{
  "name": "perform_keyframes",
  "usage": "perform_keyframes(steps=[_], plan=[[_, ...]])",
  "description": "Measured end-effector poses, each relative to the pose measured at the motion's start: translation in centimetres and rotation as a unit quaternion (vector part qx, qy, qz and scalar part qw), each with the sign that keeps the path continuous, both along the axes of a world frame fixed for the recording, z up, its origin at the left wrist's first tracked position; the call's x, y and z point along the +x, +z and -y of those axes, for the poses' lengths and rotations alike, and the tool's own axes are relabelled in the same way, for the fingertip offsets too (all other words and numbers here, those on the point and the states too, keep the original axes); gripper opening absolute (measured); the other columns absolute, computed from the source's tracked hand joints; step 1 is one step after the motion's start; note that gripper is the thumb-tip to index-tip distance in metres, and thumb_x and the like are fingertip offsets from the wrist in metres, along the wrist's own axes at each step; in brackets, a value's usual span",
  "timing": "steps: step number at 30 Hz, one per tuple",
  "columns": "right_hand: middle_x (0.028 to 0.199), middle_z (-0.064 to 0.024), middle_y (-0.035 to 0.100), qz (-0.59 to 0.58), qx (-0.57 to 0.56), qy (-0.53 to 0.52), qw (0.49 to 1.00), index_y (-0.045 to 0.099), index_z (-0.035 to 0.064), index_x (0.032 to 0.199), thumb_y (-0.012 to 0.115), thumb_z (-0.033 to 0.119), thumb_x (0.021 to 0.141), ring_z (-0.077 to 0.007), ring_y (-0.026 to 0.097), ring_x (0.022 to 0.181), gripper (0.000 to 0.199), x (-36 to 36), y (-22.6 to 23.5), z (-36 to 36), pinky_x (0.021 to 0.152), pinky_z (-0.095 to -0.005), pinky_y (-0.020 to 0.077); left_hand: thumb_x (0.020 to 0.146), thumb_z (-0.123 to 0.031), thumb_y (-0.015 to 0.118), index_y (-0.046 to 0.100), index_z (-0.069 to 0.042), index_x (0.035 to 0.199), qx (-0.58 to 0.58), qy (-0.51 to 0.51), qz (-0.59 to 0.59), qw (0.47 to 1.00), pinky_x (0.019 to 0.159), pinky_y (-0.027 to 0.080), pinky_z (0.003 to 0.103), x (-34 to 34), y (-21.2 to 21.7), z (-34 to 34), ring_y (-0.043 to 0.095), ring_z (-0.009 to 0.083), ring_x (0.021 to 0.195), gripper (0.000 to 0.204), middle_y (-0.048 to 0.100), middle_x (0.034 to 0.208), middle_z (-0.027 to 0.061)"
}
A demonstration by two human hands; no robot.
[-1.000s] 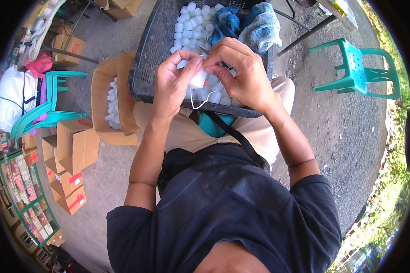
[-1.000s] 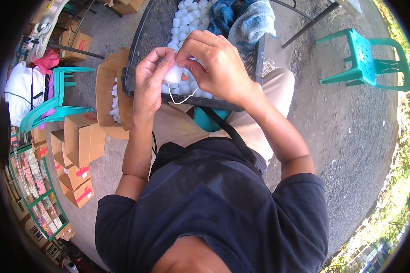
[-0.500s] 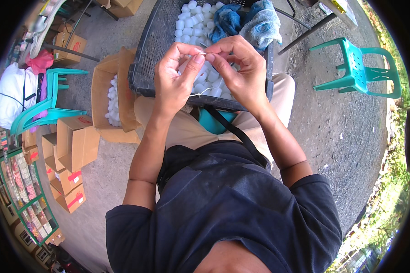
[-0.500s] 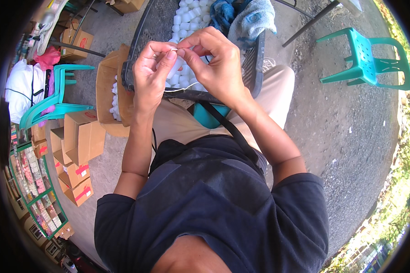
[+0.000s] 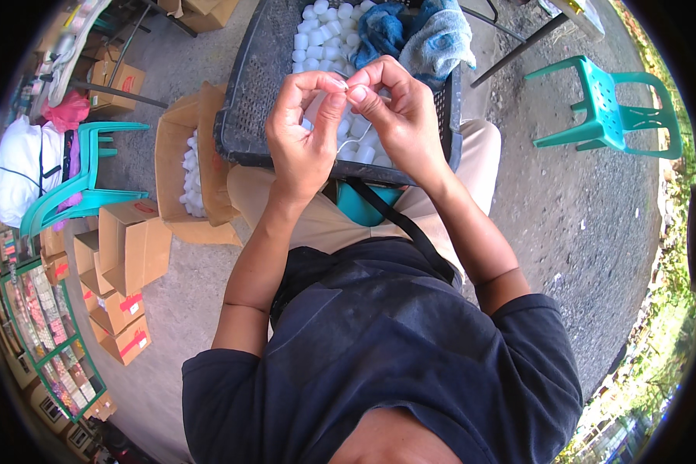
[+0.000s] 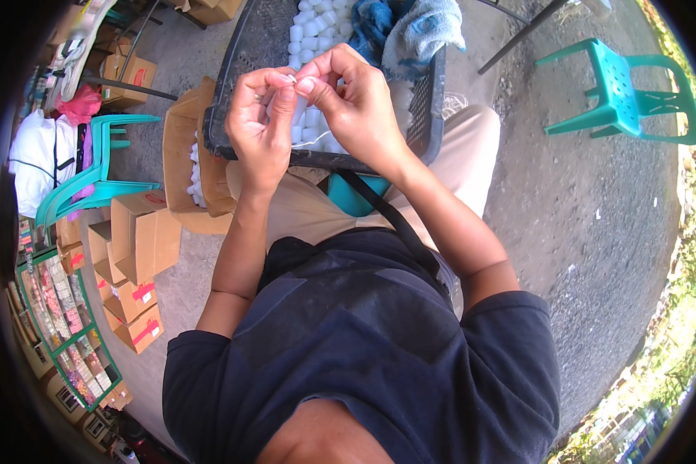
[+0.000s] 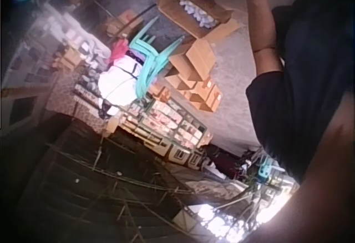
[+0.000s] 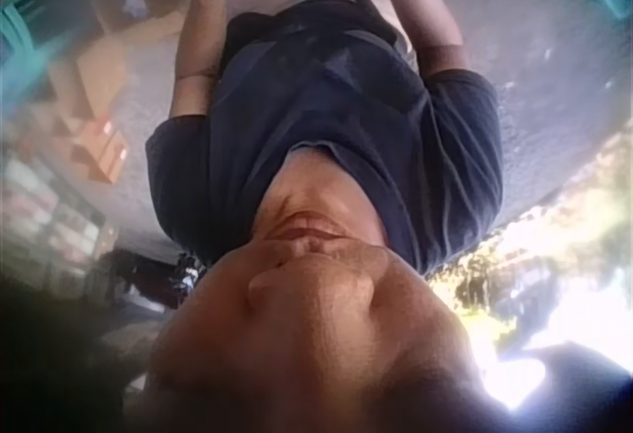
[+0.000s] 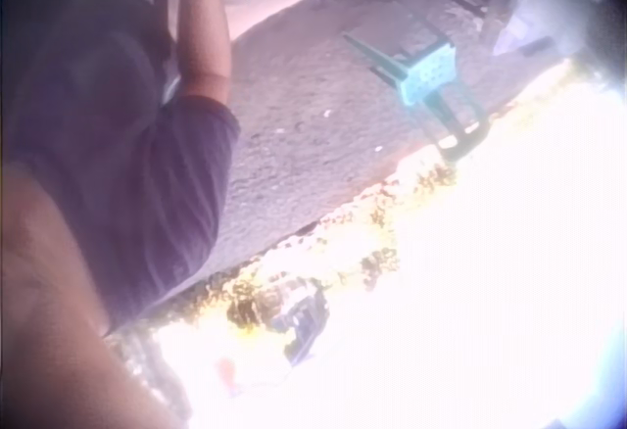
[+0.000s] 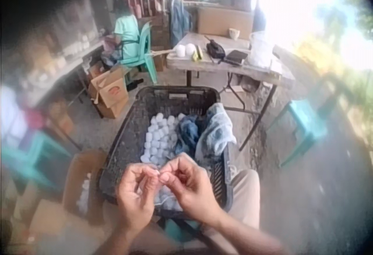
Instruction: The person repeatedly picks small white cylindrical objects from a basket, wipes them with a blue cloth, threads a string through them, and cuts the string with scissors. The person places the finished items back into the basket. The process is repeated multiple times.
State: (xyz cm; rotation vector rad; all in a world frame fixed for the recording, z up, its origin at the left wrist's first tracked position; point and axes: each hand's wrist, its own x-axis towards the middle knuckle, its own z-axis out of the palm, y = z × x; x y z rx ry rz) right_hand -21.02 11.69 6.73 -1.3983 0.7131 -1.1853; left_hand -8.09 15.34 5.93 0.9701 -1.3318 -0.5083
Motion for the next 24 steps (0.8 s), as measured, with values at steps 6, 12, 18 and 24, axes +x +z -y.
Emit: perform_keyframes(steps=[6, 12, 18, 24], plan=[[0.085, -0.0106, 0.057, -0.210, -0.266, -0.067, 0.938, 0.059, 0.0025, 0.084, 0.065, 0.005, 0.082, -0.0275, 0.056, 0.079, 0.007, -0.6, 0.3, 0.7, 0.072, -0.0341, 0.0467, 0.097, -0.015, 0.054, 0.053, -0.003, 0.099, 0.097, -0.103, -0.114, 0.983, 0.072, 0.049, 0.024, 0.4, -0.2, 0.1, 0.055, 0.0082, 0.080, 0.012, 0.057, 0.095, 0.0035], [0.088, -0.0119, 0.056, -0.190, -0.190, -0.060, 0.961, 0.058, 0.0009, 0.091, 0.071, 0.018, 0.081, -0.0274, 0.057, 0.080, 0.023, -0.8, 0.3, 0.1, 0.072, -0.0355, 0.0473, 0.102, -0.026, 0.045, 0.047, -0.004, 0.110, 0.121, -0.145, -0.257, 0.948, 0.084, 0.049, 0.030, 0.9, -0.2, 0.5, 0.057, 0.0148, 0.092, 0.023, 0.052, 0.108, 0.0067], [0.075, -0.0122, 0.059, -0.233, -0.187, -0.069, 0.952, 0.064, 0.0009, 0.084, 0.070, 0.018, 0.081, -0.0313, 0.057, 0.074, 0.018, 0.9, -0.7, 0.5, 0.068, -0.0396, 0.0469, 0.101, -0.024, 0.043, 0.036, 0.000, 0.138, 0.047, -0.156, -0.314, 0.935, 0.105, 0.038, 0.043, 0.2, -0.6, 2.3, 0.046, 0.0329, 0.126, 0.044, 0.043, 0.137, 0.0167], [0.075, -0.0104, 0.059, -0.269, -0.297, 0.032, 0.916, 0.062, -0.0006, 0.085, 0.063, 0.015, 0.089, -0.0185, 0.055, 0.069, 0.016, 1.8, 0.5, 6.1, 0.064, -0.0306, 0.0438, 0.101, -0.031, 0.043, 0.042, -0.004, 0.132, 0.117, -0.267, -0.366, 0.884, 0.102, 0.038, 0.040, 3.9, 2.2, 3.9, 0.052, 0.0288, 0.119, 0.041, 0.051, 0.132, 0.0242]])
